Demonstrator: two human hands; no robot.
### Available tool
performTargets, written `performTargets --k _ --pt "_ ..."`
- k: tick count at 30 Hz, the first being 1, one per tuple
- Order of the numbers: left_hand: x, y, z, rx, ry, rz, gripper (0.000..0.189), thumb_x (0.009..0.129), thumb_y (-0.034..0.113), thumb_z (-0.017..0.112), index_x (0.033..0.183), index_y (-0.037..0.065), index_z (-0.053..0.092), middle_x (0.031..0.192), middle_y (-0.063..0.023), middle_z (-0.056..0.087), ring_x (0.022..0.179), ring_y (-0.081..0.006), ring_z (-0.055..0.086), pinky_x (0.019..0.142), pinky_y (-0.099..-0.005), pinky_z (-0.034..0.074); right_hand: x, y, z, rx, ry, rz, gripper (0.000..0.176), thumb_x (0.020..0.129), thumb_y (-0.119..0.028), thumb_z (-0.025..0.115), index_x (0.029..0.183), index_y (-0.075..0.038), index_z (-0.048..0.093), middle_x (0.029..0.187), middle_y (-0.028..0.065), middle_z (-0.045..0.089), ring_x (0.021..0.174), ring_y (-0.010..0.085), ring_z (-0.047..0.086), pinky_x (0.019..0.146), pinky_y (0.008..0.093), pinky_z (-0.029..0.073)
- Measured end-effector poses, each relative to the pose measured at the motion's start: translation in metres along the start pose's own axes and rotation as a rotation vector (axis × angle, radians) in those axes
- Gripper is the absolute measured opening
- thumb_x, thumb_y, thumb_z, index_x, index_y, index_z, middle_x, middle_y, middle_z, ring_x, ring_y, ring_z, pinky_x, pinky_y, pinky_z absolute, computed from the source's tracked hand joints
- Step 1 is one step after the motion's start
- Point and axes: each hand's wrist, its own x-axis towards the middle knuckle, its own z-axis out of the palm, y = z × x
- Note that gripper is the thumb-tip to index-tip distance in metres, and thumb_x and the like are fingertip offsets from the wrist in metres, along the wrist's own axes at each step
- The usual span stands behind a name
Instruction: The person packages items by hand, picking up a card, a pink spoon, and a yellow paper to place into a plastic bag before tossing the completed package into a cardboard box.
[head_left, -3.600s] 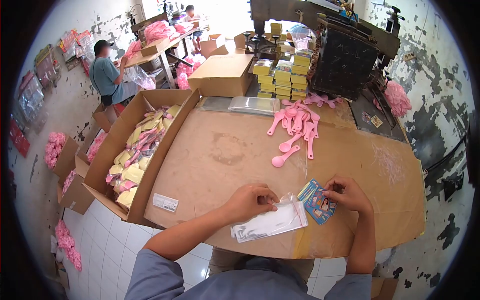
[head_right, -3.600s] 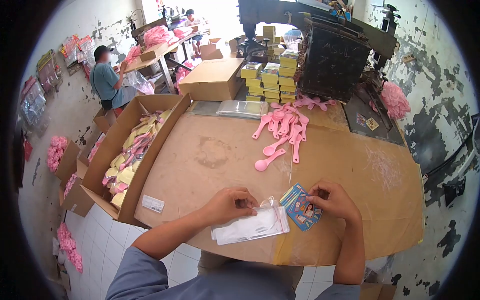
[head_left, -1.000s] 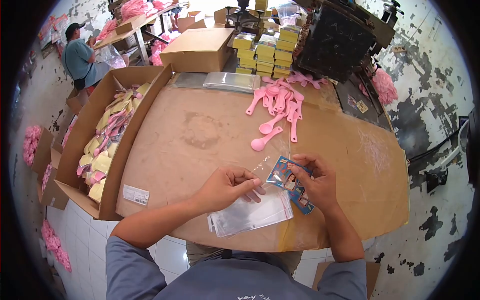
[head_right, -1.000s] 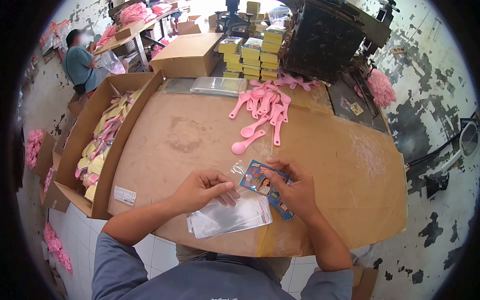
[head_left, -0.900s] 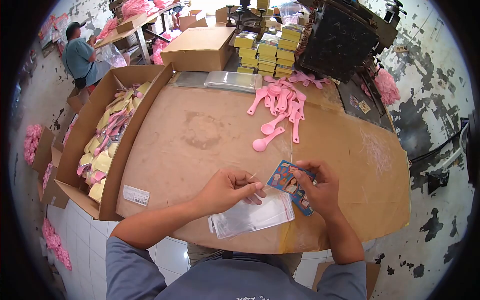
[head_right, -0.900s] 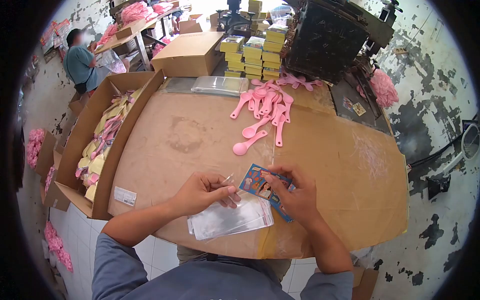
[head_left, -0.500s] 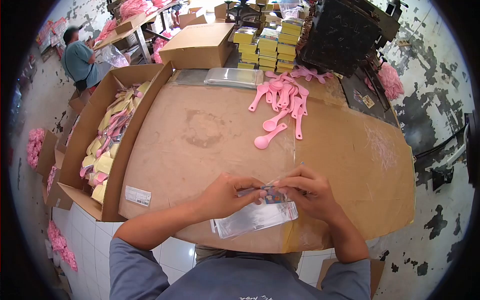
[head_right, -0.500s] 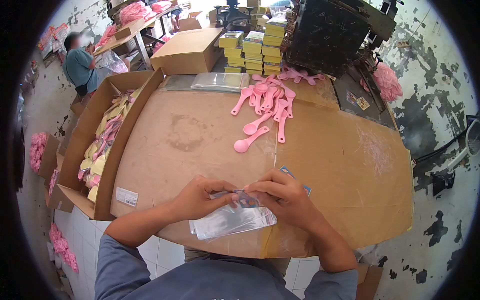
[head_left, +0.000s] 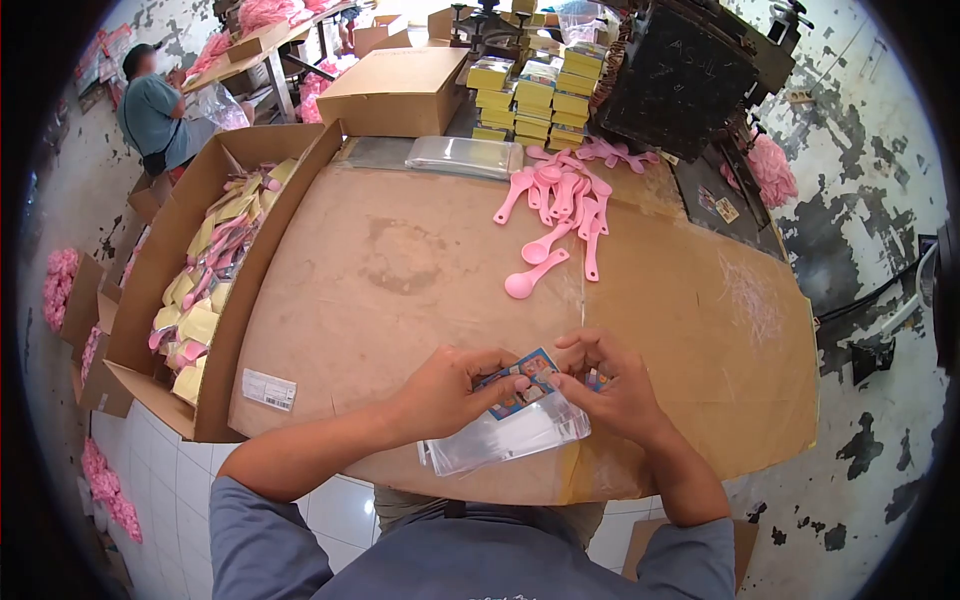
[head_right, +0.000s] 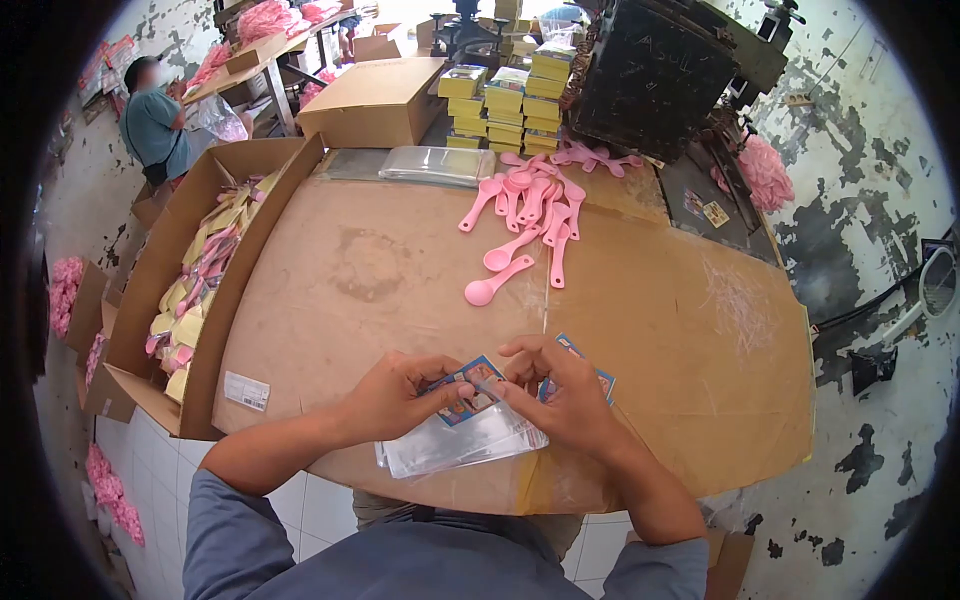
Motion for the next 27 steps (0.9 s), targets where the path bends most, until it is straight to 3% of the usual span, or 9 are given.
performTargets --k 2,5,8,11,13,16,19,22,27 --pt "0.001 0.004 -0.001 -0.014 0.015 0.02 0.023 0.102 0.018 0.067 0.116 0.001 0.071 0.088 -0.0072 0.076 0.076 -0.0079 0.067 0.069 -0.0269 0.055 -0.002 0.01 0.004 0.046 0.109 -0.001 0.019 0.09 -0.002 0.075 0.109 0.0 0.072 0.091 0.0054 0.069 0.08 0.0102 0.065 0.07 0.0264 0.051" --pt "0.002 -0.01 -0.001 -0.262 -0.043 -0.014 0.025 0.103 0.018 0.067 0.12 0.001 0.069 0.097 -0.0046 0.076 0.085 -0.006 0.069 0.075 -0.0248 0.057 0.005 -0.012 -0.002 -0.257 -0.03 -0.203 0.01 0.091 -0.005 0.075 0.1 -0.001 0.074 0.091 0.0072 0.069 0.083 0.0151 0.067 0.073 0.0306 0.053" --pt "0.001 -0.002 -0.005 -0.169 -0.018 -0.038 0.025 0.104 0.017 0.065 0.123 0.001 0.068 0.099 -0.0054 0.076 0.084 -0.0067 0.069 0.075 -0.0245 0.058 0.019 -0.01 -0.012 -0.256 -0.173 -0.31 0.012 0.094 -0.013 0.073 0.096 -0.001 0.073 0.094 0.0096 0.067 0.087 0.0206 0.066 0.077 0.0346 0.053" --pt "0.003 -0.003 -0.005 -0.269 0.003 -0.051 0.025 0.104 0.016 0.064 0.123 0.001 0.067 0.1 -0.0053 0.075 0.084 -0.0059 0.068 0.075 -0.0238 0.058 0.059 0.01 -0.039 -0.473 0.137 0.126 0.025 0.095 -0.026 0.071 0.096 0.0 0.071 0.098 0.0119 0.066 0.091 0.0272 0.065 0.081 0.0398 0.052" --pt "0.004 -0.005 -0.006 -0.263 0.025 -0.031 0.025 0.104 0.016 0.064 0.124 0.001 0.067 0.1 -0.0048 0.075 0.085 -0.0052 0.068 0.075 -0.0231 0.057 0.085 0.041 -0.053 -0.848 0.323 0.037 0.031 0.095 -0.031 0.069 0.102 -0.001 0.07 0.099 0.0141 0.065 0.093 0.0329 0.064 0.083 0.0441 0.051" --pt "0.005 -0.002 -0.01 -0.299 0.036 -0.023 0.027 0.104 0.016 0.064 0.125 0.0 0.066 0.1 -0.0048 0.075 0.085 -0.0046 0.068 0.074 -0.0224 0.057 0.106 0.08 -0.066 -1.169 0.368 -0.108 0.032 0.092 -0.031 0.071 0.105 -0.002 0.072 0.109 0.0172 0.068 0.089 0.034 0.066 0.078 0.0429 0.053" --pt "0.007 -0.006 -0.011 -0.382 0.054 0.015 0.028 0.104 0.016 0.065 0.126 -0.001 0.065 0.099 -0.0049 0.075 0.084 -0.0044 0.067 0.073 -0.0222 0.057 0.103 0.086 -0.074 -1.054 0.381 0.018 0.032 0.09 -0.03 0.071 0.105 -0.002 0.071 0.106 0.0166 0.068 0.082 0.037 0.065 0.076 0.045 0.053" --pt "0.009 -0.007 -0.012 -0.436 0.096 0.038 0.029 0.104 0.014 0.065 0.127 -0.002 0.064 0.098 -0.0049 0.074 0.084 -0.0044 0.067 0.073 -0.0221 0.057 0.076 0.057 -0.083 -1.003 0.342 0.053 0.026 0.092 -0.022 0.07 0.109 -0.002 0.07 0.103 0.0163 0.066 0.077 0.031 0.066 0.074 0.0392 0.053" --pt "0.009 -0.006 -0.012 -0.386 0.109 0.002 0.029 0.103 0.014 0.066 0.127 -0.002 0.064 0.098 -0.0044 0.074 0.085 -0.0044 0.067 0.074 -0.0218 0.056 0.031 -0.015 -0.057 -0.397 0.085 -0.053 0.016 0.094 -0.006 0.067 0.108 0.0 0.071 0.096 0.0117 0.066 0.08 0.0195 0.066 0.071 0.0321 0.051"
